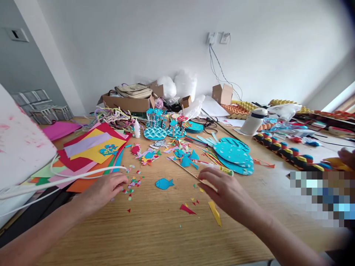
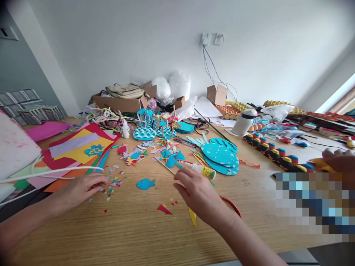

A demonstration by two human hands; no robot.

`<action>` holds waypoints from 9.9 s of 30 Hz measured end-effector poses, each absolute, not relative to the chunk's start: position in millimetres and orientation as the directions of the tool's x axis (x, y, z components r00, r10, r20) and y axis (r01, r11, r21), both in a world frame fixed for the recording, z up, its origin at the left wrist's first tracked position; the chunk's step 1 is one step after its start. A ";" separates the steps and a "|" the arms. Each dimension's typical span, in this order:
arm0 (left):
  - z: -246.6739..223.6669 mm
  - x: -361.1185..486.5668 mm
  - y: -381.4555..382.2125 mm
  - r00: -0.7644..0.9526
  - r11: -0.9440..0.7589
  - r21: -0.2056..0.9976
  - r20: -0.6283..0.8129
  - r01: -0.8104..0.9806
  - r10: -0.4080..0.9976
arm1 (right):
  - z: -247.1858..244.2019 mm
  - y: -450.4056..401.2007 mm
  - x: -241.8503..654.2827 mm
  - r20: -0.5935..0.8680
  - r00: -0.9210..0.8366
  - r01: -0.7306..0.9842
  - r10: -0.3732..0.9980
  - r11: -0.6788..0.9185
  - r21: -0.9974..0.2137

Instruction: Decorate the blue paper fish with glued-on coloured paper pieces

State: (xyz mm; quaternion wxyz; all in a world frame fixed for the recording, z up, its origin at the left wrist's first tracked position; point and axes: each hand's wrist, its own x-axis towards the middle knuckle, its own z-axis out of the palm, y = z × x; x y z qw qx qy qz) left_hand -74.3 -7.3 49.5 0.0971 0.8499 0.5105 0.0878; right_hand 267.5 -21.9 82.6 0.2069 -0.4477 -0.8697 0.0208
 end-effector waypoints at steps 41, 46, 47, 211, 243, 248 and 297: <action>40.8 -100.1 2.8 0.434 -0.414 0.207 -0.057 0.886 0.899 | 65.9 -62.0 203.8 0.017 -0.831 0.549 0.556 0.825 -0.133; 32.2 -92.4 4.0 0.464 -0.455 0.190 -0.002 0.870 0.886 | 70.9 -66.2 199.1 0.023 -0.828 0.553 0.561 0.821 -0.141; 31.6 -92.2 5.3 0.466 -0.457 0.181 -0.007 0.871 0.885 | 71.6 -66.8 199.0 0.016 -0.826 0.556 0.564 0.819 -0.146; 18.6 -31.1 -12.3 0.421 -0.457 0.372 0.178 0.808 0.889 | 61.1 42.8 168.8 -0.194 -0.630 0.767 0.752 0.642 -0.001; 27.8 -43.6 -8.8 0.440 -0.429 0.347 0.049 0.834 0.896 | 53.7 16.6 121.9 -0.190 -0.745 0.667 0.640 0.718 -0.199; 25.8 -39.7 -6.6 0.452 -0.438 0.346 0.046 0.830 0.891 | 57.4 21.9 117.5 -0.238 -0.751 0.655 0.616 0.741 -0.148; 32.3 -4.8 2.2 0.364 -0.208 0.760 -0.039 0.615 0.931 | 77.8 27.0 164.6 -0.007 -0.654 0.633 0.756 0.543 -0.552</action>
